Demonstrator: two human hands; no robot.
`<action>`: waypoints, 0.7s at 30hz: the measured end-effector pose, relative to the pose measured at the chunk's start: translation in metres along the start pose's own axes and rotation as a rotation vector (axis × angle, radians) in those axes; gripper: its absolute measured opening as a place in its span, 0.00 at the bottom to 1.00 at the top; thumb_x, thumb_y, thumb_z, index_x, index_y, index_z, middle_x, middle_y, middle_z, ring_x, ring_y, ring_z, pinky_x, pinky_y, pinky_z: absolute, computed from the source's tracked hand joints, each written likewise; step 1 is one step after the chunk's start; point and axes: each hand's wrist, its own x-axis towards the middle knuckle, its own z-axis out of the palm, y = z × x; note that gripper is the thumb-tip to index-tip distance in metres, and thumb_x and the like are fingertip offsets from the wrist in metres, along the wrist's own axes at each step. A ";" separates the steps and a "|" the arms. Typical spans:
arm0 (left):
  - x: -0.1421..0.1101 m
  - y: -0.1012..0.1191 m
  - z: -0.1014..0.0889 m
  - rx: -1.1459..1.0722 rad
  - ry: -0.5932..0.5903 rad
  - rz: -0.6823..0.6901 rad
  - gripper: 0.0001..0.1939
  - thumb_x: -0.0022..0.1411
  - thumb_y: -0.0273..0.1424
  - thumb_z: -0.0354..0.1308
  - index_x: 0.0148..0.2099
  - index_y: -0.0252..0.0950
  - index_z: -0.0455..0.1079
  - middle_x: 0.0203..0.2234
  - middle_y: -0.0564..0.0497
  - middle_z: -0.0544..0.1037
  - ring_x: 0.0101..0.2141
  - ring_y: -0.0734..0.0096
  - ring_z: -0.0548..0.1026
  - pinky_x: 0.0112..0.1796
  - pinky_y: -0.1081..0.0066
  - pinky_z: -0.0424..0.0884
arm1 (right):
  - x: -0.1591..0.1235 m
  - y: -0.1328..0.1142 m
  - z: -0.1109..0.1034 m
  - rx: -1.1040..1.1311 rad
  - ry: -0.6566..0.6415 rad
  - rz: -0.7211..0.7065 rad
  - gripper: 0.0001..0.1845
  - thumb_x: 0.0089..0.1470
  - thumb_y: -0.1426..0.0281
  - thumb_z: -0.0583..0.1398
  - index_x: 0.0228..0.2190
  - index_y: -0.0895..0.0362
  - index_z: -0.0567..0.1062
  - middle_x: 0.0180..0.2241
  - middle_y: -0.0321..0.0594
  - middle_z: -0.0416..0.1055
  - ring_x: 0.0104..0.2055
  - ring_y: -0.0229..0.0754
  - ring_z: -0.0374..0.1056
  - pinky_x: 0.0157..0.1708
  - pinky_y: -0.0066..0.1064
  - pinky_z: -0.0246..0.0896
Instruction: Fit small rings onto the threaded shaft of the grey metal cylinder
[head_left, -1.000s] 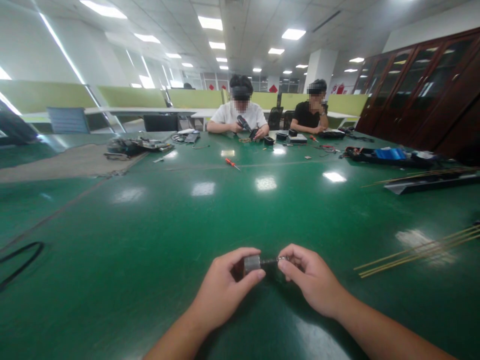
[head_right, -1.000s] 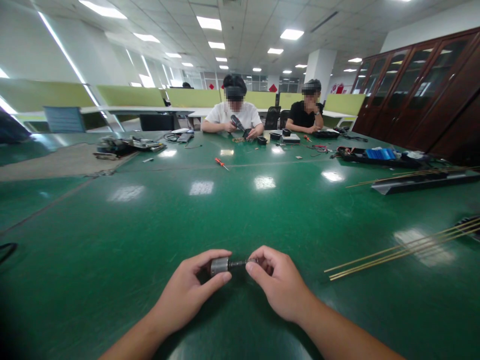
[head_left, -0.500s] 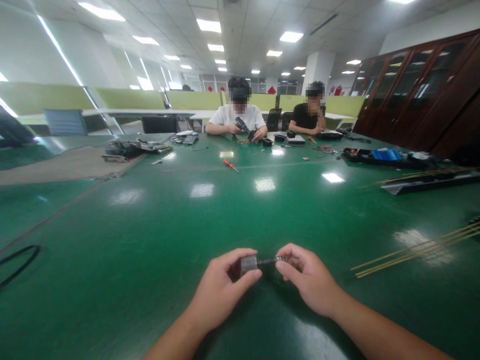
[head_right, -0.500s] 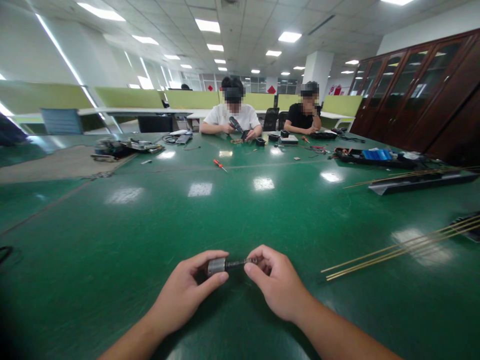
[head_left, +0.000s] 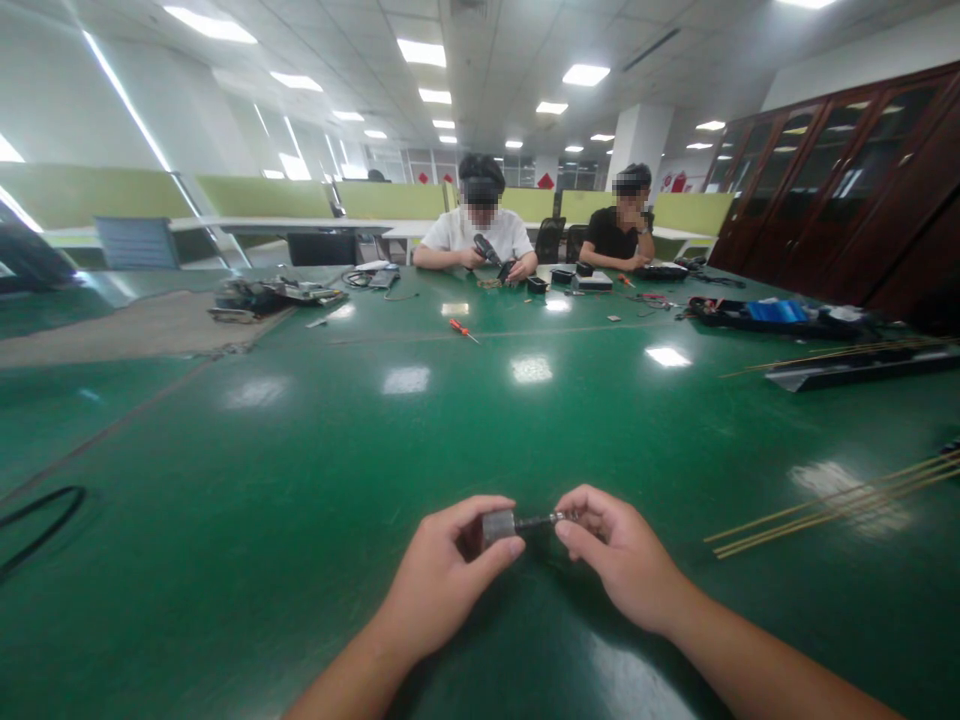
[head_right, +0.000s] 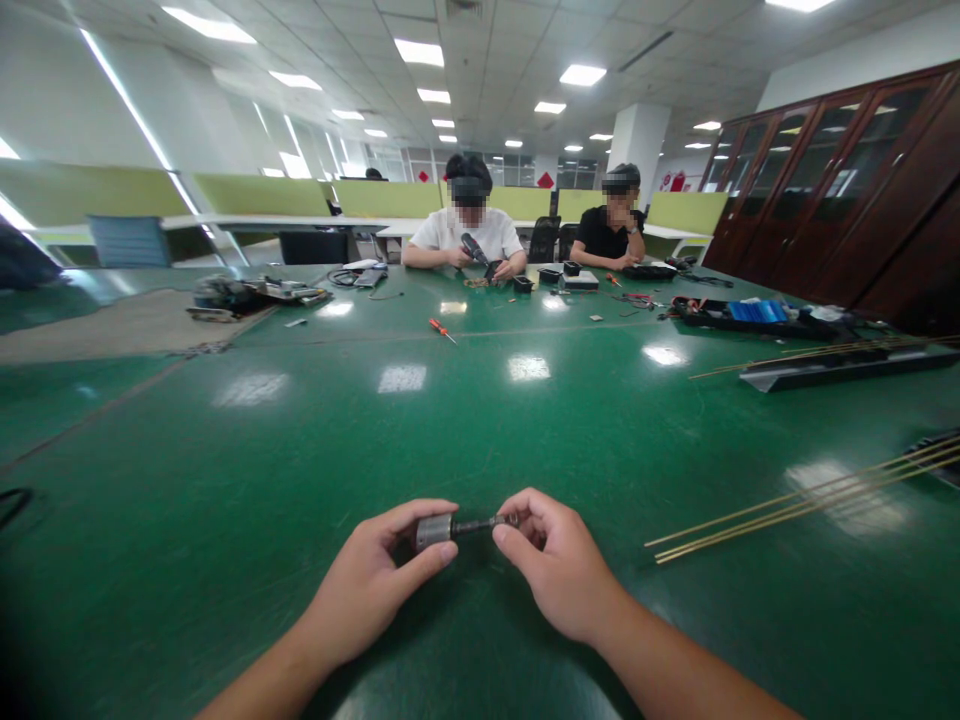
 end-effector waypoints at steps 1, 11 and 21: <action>0.000 0.000 0.000 -0.004 -0.001 -0.001 0.17 0.58 0.42 0.64 0.47 0.40 0.77 0.34 0.50 0.81 0.35 0.60 0.77 0.39 0.66 0.70 | 0.000 -0.001 0.000 0.005 0.001 0.001 0.09 0.59 0.64 0.61 0.37 0.57 0.73 0.27 0.34 0.68 0.29 0.39 0.64 0.31 0.30 0.58; 0.003 -0.003 0.000 -0.173 0.019 -0.009 0.15 0.60 0.39 0.63 0.47 0.38 0.70 0.36 0.50 0.79 0.36 0.64 0.76 0.39 0.68 0.69 | 0.011 0.002 -0.009 0.122 0.224 -0.028 0.15 0.54 0.58 0.64 0.35 0.57 0.75 0.26 0.35 0.70 0.29 0.40 0.66 0.32 0.31 0.61; 0.017 -0.023 -0.002 -0.405 0.222 0.011 0.17 0.60 0.37 0.62 0.45 0.39 0.58 0.40 0.50 0.76 0.44 0.64 0.76 0.49 0.64 0.67 | 0.031 0.008 -0.030 0.293 0.481 -0.037 0.17 0.49 0.57 0.67 0.32 0.58 0.76 0.23 0.33 0.69 0.24 0.37 0.64 0.27 0.30 0.56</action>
